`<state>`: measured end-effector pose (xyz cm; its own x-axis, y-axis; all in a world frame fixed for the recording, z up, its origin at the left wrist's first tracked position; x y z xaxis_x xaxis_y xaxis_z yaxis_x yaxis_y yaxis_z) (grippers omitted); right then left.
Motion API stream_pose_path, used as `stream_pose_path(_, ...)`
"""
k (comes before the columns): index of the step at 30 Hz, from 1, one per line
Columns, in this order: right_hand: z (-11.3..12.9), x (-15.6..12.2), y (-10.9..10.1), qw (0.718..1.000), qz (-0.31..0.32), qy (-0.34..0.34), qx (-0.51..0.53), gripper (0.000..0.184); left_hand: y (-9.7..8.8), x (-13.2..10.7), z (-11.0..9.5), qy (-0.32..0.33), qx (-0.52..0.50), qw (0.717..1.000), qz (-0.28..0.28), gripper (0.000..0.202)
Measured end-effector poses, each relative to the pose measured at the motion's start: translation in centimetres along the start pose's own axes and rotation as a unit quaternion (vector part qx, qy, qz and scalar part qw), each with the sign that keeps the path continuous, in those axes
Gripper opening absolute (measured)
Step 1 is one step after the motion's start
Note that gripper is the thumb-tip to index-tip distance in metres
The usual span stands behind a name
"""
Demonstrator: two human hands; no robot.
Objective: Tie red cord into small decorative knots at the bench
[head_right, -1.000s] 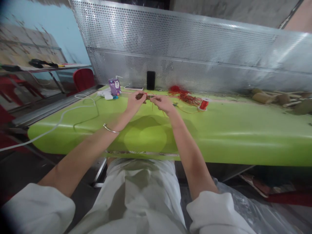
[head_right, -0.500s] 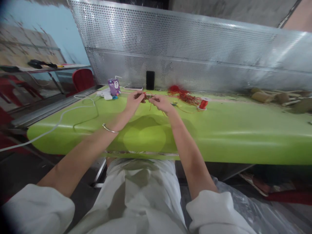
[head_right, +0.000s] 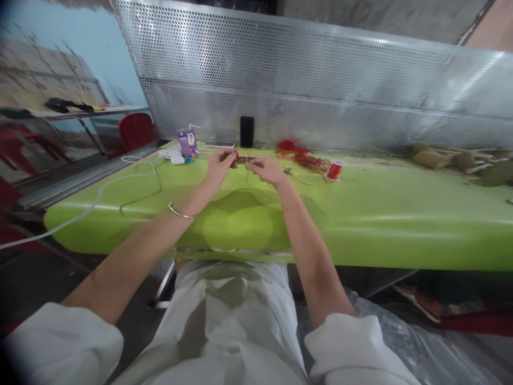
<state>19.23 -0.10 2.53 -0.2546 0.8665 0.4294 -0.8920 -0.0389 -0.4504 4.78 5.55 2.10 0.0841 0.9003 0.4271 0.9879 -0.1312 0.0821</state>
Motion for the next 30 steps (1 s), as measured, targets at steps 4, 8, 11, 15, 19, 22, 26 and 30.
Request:
stream_pose_path(4,0.1,-0.1,-0.1,1.000,0.009,-0.010,-0.011,0.033,0.0,-0.1,-0.2,-0.006,-0.028,1.000,-0.004,0.009)
stream_pose_path(8,0.1,-0.1,-0.4,0.999,-0.003,-0.018,-0.030,0.034,0.1,-0.4,-0.6,-0.020,-0.051,0.998,-0.015,0.016)
stream_pose_path(11,0.2,-0.1,-0.5,0.999,-0.006,-0.022,-0.036,0.035,0.1,-0.4,-0.7,-0.029,-0.056,0.998,-0.021,0.018)
stream_pose_path(15,0.2,-0.1,-0.6,0.999,-0.015,-0.026,-0.035,0.033,0.1,-0.4,-0.7,-0.017,-0.048,0.999,-0.015,0.015)
stream_pose_path(19,-0.1,-0.1,-0.9,0.998,-0.048,-0.021,-0.019,0.030,0.1,-0.5,-0.6,-0.010,-0.038,0.999,0.003,0.014)
stream_pose_path(22,-0.4,-0.1,-1.4,0.995,-0.101,-0.013,0.005,0.032,0.2,-0.6,-0.7,-0.002,-0.023,1.000,0.014,0.016)
stream_pose_path(26,0.1,-0.2,-1.6,0.991,-0.127,-0.040,0.009,0.040,0.3,-0.8,-0.7,0.008,-0.005,1.000,0.025,0.017)
stream_pose_path(30,1.0,-0.3,-1.2,0.990,-0.108,-0.087,-0.025,0.048,0.2,-0.8,-0.7,0.008,-0.006,1.000,0.017,0.016)
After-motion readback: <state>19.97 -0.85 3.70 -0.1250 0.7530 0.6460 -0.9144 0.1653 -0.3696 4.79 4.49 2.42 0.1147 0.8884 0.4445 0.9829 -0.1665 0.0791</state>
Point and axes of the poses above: each hand's wrist, its own x-axis towards the middle knuckle, its own y-axis out of the palm, z = x × y, the point moved 6 cm from there along x, towards the middle knuckle, and after that the axes turned 9 degrees about -y, right-handed, at the moved point
